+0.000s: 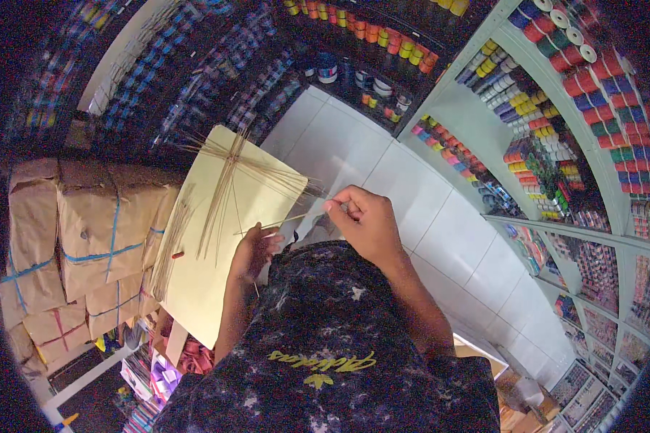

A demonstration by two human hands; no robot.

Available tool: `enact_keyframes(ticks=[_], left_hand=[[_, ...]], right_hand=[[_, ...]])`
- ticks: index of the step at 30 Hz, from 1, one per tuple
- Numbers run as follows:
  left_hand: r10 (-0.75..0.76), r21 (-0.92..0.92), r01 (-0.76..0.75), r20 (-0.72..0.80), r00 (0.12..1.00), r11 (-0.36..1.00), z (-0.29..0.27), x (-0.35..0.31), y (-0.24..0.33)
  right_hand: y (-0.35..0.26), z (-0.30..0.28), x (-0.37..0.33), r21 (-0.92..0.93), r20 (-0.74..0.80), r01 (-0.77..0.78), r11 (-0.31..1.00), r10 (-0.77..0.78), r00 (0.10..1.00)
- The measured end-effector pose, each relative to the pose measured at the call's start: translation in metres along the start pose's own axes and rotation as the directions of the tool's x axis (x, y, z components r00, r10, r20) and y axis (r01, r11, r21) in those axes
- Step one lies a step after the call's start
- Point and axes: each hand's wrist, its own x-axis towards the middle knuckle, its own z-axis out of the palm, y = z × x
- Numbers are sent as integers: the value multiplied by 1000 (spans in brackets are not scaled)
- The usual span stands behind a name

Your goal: Assembling a kite frame by tying thin bamboo sticks together with thread.

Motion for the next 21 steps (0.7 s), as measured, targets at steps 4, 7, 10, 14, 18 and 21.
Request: enact_keyframes(ticks=[4, 7, 10, 14, 18, 21], left_hand=[[34, -492, -47, -36, 999, 869, -11, 20, -10], [176, -750, -180, -86, 981, 636, -23, 26, -2], [338, -740, -344, -166, 926, 578, -36, 35, 18], [497, -541, -569, -291, 818, 620, -18, 23, 58], [637, -336, -693, -274, 720, 639, -1, 16, 92], [675, -260, -722, -254, 692, 642, 16, 13, 110]], right_hand=[[-2, -7, 0, 15, 12, -46, 999, 46, 999], [2, -15, -1, 28, -13, -54, 998, 54, 998], [6, -26, -1, -63, -26, -67, 996, 65, 998], [8, -34, -4, -265, 24, -87, 960, 97, 995], [9, -34, -7, -332, 30, -82, 940, 97, 995], [9, -33, -8, -509, 28, -50, 859, 75, 997]])
